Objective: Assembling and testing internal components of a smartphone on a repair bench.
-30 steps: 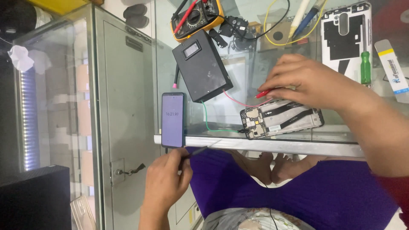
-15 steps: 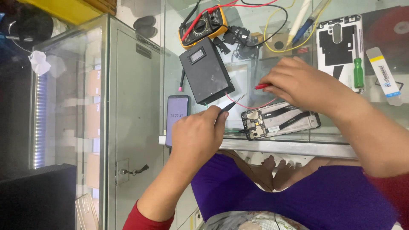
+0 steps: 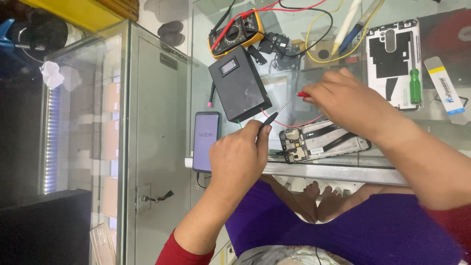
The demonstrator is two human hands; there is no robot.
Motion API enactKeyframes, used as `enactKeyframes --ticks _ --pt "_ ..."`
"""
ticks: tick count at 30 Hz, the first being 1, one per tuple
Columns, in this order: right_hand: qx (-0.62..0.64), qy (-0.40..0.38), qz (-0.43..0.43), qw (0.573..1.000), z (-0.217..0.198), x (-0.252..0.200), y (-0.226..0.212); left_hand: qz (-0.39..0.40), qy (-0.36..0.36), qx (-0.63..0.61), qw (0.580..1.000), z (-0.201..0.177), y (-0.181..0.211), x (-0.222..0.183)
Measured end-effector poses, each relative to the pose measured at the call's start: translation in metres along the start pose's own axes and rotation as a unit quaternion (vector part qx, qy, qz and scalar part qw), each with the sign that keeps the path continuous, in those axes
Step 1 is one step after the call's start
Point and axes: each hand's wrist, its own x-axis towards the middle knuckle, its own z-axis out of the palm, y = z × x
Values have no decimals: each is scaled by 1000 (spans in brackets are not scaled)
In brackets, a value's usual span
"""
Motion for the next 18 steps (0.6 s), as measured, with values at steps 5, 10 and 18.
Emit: enactKeyframes --ticks 5,10,18 --pt "-15 21 -17 1000 2 -1 -1 -10 -10 8 1000 7 0 3" --pt "-12 48 -25 998 3 -1 -3 12 2 78 997 18 1 9" --pt "-61 14 -36 997 2 0 -7 133 46 111 984 19 6 23"
